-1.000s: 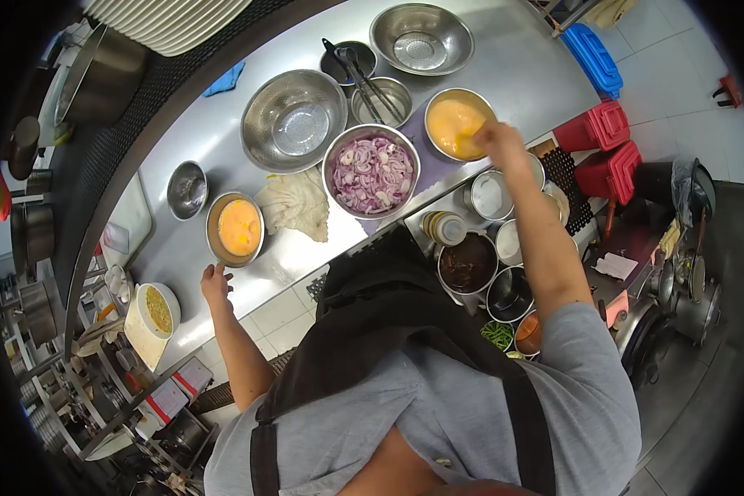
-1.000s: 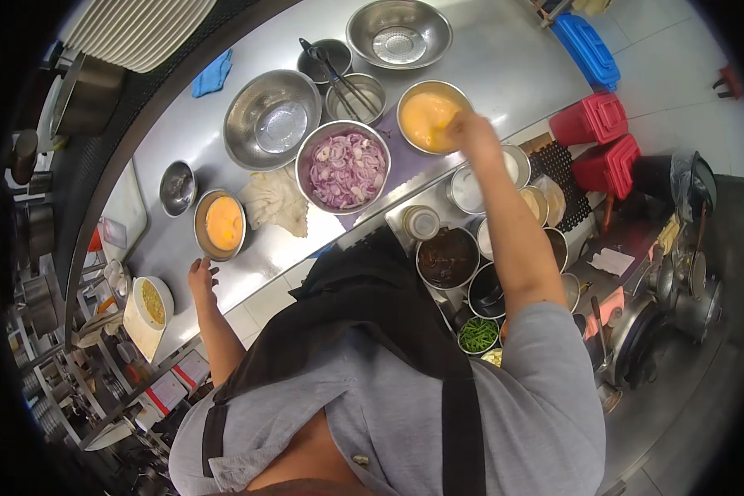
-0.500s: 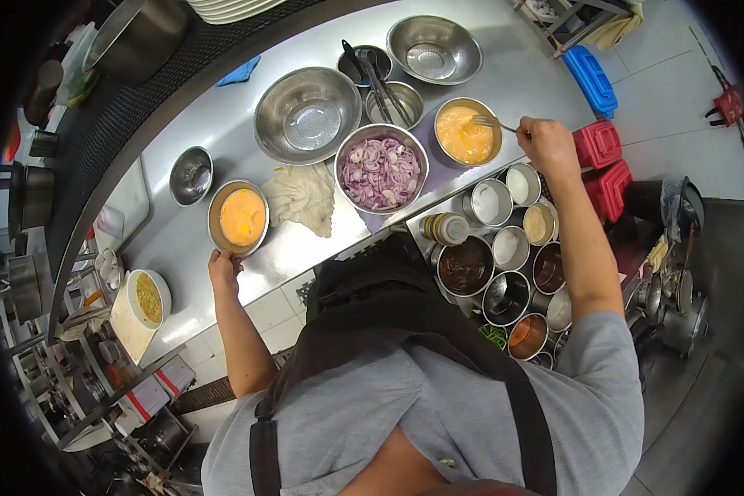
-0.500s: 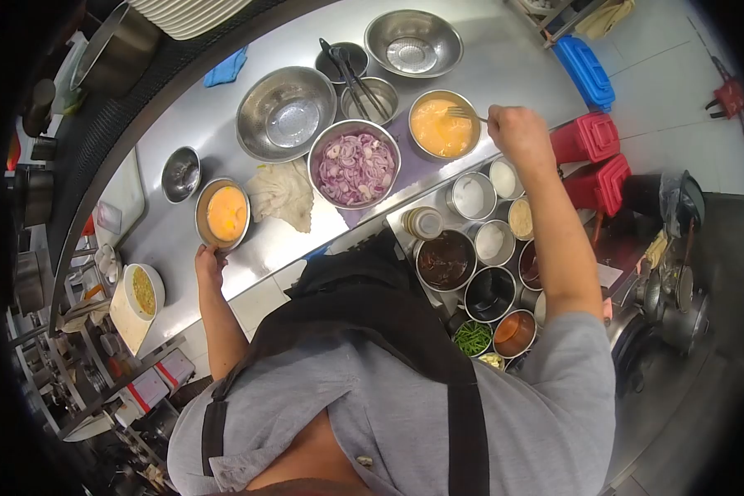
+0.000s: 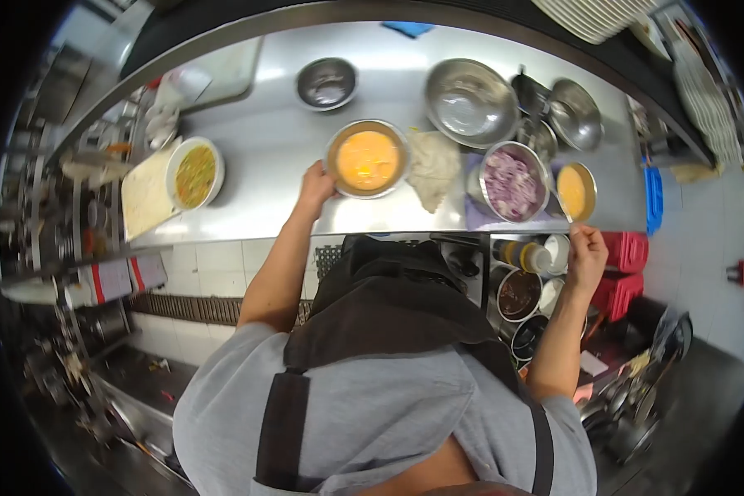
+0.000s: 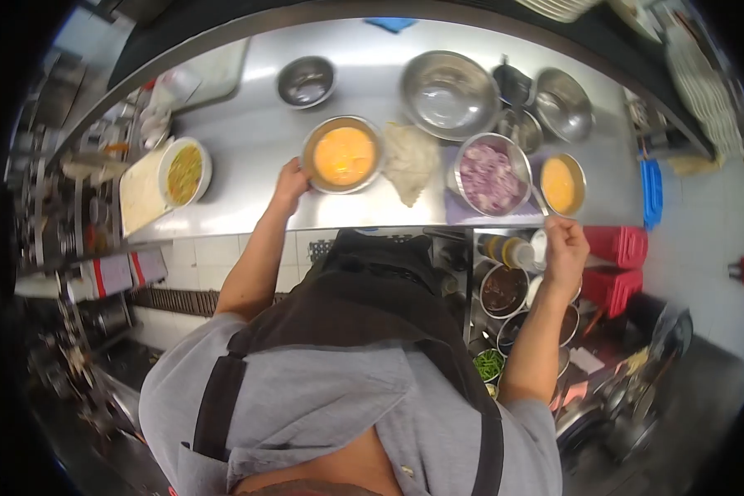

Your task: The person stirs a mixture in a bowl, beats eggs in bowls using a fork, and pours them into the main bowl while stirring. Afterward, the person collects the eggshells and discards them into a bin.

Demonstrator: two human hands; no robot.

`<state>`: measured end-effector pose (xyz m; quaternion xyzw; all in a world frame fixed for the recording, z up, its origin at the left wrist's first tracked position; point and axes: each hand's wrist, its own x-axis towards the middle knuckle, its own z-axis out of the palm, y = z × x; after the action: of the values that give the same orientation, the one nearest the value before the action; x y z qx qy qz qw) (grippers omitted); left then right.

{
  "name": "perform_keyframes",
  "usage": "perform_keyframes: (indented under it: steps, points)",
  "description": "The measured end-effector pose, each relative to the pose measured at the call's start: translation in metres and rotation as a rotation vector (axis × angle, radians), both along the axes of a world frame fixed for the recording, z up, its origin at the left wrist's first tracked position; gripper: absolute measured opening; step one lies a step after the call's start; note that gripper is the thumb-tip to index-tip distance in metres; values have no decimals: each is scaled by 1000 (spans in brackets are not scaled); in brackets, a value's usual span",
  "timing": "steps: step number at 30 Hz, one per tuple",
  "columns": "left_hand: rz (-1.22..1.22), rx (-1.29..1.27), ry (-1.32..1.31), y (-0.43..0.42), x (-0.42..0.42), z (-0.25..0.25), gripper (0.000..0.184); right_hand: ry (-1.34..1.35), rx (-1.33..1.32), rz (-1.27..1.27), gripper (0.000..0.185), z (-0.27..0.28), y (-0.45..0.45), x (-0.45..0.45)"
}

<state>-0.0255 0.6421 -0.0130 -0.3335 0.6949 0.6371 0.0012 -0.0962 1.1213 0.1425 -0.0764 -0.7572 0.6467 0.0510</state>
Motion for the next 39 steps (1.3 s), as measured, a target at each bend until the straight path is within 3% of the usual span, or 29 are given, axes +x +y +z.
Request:
perform_keyframes:
  steps: [2, 6, 8, 10, 11, 12, 14, 15, 18, 20, 22, 25, 27, 28, 31, 33, 34, 36, 38, 39]
  points:
    - [-54, -63, -61, 1, 5, 11, 24, -81, 127, 225, 8, 14, -62, 18]
    - [-131, -31, -39, -4, 19, 27, 29, 180, 609, 620, 12, -3, -169, 27]
    - [-174, -3, -18, -7, 29, 49, 28, 289, 719, 697, 14, -1, -211, 27]
    - [-155, 22, -10, -12, 39, 56, 28, 435, 1094, 759, 15, -10, -239, 23]
    - [-172, 59, 2, -14, 45, 59, 28, 388, 1132, 829, 14, -16, -248, 23]
    - [-156, 59, 4, -18, 50, 62, 28, 399, 1131, 842, 14, -18, -258, 26]
    - [-176, 45, -13, -25, 61, 67, 28, 166, 817, 945, 14, -22, -275, 36]
    - [-170, 47, -2, -29, 66, 66, 28, 10, 793, 920, 14, -44, -277, 28]
    - [-92, 5, 21, -42, 80, 62, 26, -3, 651, 752, 15, -53, -289, 12]
    - [-60, 0, 13, -57, 82, 67, 25, 128, 785, 808, 16, -40, -297, 34]
    - [-84, 29, 31, -65, 87, 74, 23, -55, 711, 960, 16, -36, -304, 46]
    - [-101, 51, 59, -73, 90, 76, 21, -126, 656, 838, 15, -55, -303, 37]
    - [-97, 22, 62, -75, 88, 76, 17, 98, 734, 727, 14, -44, -311, 48]
    - [-122, 26, 62, -76, 87, 76, 17, 111, 730, 848, 14, -44, -311, 56]
    - [-155, 36, 10, -76, 81, 76, 15, -90, 577, 899, 16, -33, -309, 60]
    - [-169, 62, 23, -68, 76, 80, 15, 13, 624, 604, 18, -34, -306, 54]
    - [-158, 81, 37, -67, 75, 81, 15, 9, 621, 598, 18, -33, -304, 59]
    - [-177, 69, 27, -64, 69, 74, 16, 92, 765, 842, 17, -32, -302, 73]
    - [-177, 74, 49, -63, 68, 64, 22, 14, 509, 775, 13, -38, -290, 64]
    - [-197, 39, 40, -62, 68, 69, 26, 20, 554, 657, 14, -52, -279, 52]
